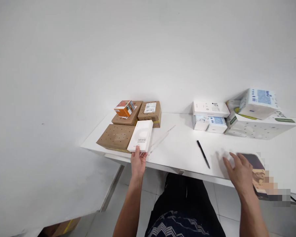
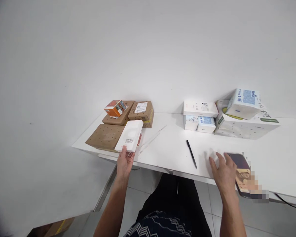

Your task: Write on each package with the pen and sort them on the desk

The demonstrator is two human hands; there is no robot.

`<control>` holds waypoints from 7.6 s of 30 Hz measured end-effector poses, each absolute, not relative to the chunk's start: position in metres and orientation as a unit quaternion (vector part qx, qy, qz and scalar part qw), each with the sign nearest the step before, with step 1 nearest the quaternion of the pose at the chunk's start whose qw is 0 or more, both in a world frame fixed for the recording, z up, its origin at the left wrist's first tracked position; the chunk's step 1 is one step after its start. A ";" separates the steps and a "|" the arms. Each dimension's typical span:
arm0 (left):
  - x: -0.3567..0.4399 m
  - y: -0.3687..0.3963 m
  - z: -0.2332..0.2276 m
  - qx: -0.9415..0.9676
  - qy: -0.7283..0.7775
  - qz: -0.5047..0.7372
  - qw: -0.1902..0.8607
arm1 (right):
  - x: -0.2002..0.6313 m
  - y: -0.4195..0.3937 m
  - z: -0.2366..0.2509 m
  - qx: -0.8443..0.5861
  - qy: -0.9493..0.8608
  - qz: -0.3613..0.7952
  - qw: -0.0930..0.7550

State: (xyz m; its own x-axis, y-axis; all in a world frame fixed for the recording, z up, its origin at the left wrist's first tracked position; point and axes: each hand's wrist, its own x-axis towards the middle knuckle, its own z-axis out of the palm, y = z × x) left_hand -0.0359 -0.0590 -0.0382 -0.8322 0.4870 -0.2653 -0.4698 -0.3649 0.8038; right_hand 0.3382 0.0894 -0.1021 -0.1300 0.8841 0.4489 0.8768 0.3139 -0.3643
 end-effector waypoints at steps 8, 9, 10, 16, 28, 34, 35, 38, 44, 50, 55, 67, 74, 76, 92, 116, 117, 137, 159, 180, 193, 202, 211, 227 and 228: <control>-0.022 -0.046 -0.081 0.065 0.548 0.810 0.198 | 0.284 0.123 -0.071 -0.518 -0.779 0.014 0.354; -0.013 -0.047 -0.088 0.121 0.589 0.777 0.185 | 0.271 0.134 -0.065 -0.516 -0.778 0.008 0.359; -0.004 -0.048 -0.094 0.188 0.628 0.735 0.172 | 0.257 0.147 -0.058 -0.511 -0.780 -0.004 0.362; 0.031 -0.040 -0.112 0.377 0.707 0.575 0.166 | 0.173 0.222 -0.030 -0.496 -0.812 -0.095 0.293; 0.029 -0.034 -0.122 0.421 0.761 0.484 0.097 | 0.162 0.225 -0.002 -0.478 -0.815 -0.128 0.300; 0.027 -0.035 -0.115 0.416 0.760 0.485 0.120 | 0.194 0.119 -0.014 -0.324 -0.889 0.018 0.323; 0.026 -0.036 -0.111 0.410 0.755 0.492 0.140 | 0.197 0.097 -0.022 -0.308 -0.895 0.071 0.316; 0.024 -0.038 -0.097 0.375 0.727 0.531 0.222 | 0.203 0.039 -0.052 -0.283 -0.880 0.228 0.306; 0.020 -0.041 -0.082 0.331 0.703 0.550 0.308 | 0.201 -0.026 -0.097 -0.279 -0.756 0.446 0.390; 0.011 -0.043 -0.090 0.264 0.645 0.571 0.434 | 0.220 -0.010 -0.101 -0.374 -0.777 0.224 0.455; 0.007 -0.043 -0.089 0.240 0.596 0.598 0.479 | 0.237 0.045 -0.091 -0.503 -0.726 0.219 0.414; 0.002 -0.059 -0.042 0.516 0.639 0.504 0.267 | 0.240 0.059 -0.068 -0.509 -0.616 0.479 0.364; 0.019 -0.070 -0.076 0.393 0.580 0.621 0.351 | 0.245 0.043 -0.071 -0.522 -0.632 0.452 0.353; 0.025 -0.072 -0.087 0.331 0.574 0.659 0.355 | 0.244 0.038 -0.075 -0.537 -0.635 0.437 0.343; 0.024 -0.060 -0.079 0.263 0.609 0.676 0.322 | 0.242 0.025 -0.077 -0.519 -0.611 0.393 0.451; 0.045 -0.075 -0.042 0.459 0.586 0.667 0.024 | 0.230 0.013 -0.080 -0.458 -0.550 0.531 0.455; 0.045 -0.073 -0.047 0.444 0.596 0.669 0.030 | 0.231 0.014 -0.080 -0.460 -0.545 0.533 0.455; 0.037 -0.071 -0.100 0.309 0.730 0.591 0.151 | 0.260 0.057 -0.083 -0.631 -0.722 0.190 0.210; 0.057 -0.058 -0.089 0.508 0.692 0.513 0.008 | 0.259 0.064 -0.040 -0.560 -0.476 0.462 0.496; 0.096 -0.053 -0.091 0.615 0.734 0.279 -0.065 | 0.195 0.056 -0.078 -0.457 -0.688 0.398 0.399; 0.096 -0.052 -0.094 0.615 0.735 0.277 -0.072 | 0.193 0.058 -0.074 -0.469 -0.711 0.382 0.359; 0.096 -0.052 -0.095 0.614 0.737 0.275 -0.074 | 0.192 0.057 -0.075 -0.460 -0.676 0.412 0.402; 0.094 -0.053 -0.100 0.620 0.729 0.278 -0.084 | 0.236 0.075 -0.068 -0.524 -0.422 0.465 0.575; 0.093 -0.051 -0.103 0.625 0.727 0.267 -0.094 | 0.285 0.083 -0.082 -0.674 -0.702 0.174 0.153; 0.093 -0.051 -0.104 0.626 0.727 0.268 -0.092 | 0.296 0.083 -0.082 -0.682 -0.696 0.139 0.176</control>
State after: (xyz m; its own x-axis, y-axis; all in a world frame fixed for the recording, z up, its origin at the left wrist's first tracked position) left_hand 0.0931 -0.0506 -0.1038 -0.1993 0.8601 0.4696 0.9590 0.0728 0.2738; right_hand 0.2959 0.0827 -0.0820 -0.0069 0.9985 0.0549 0.9011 0.0300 -0.4327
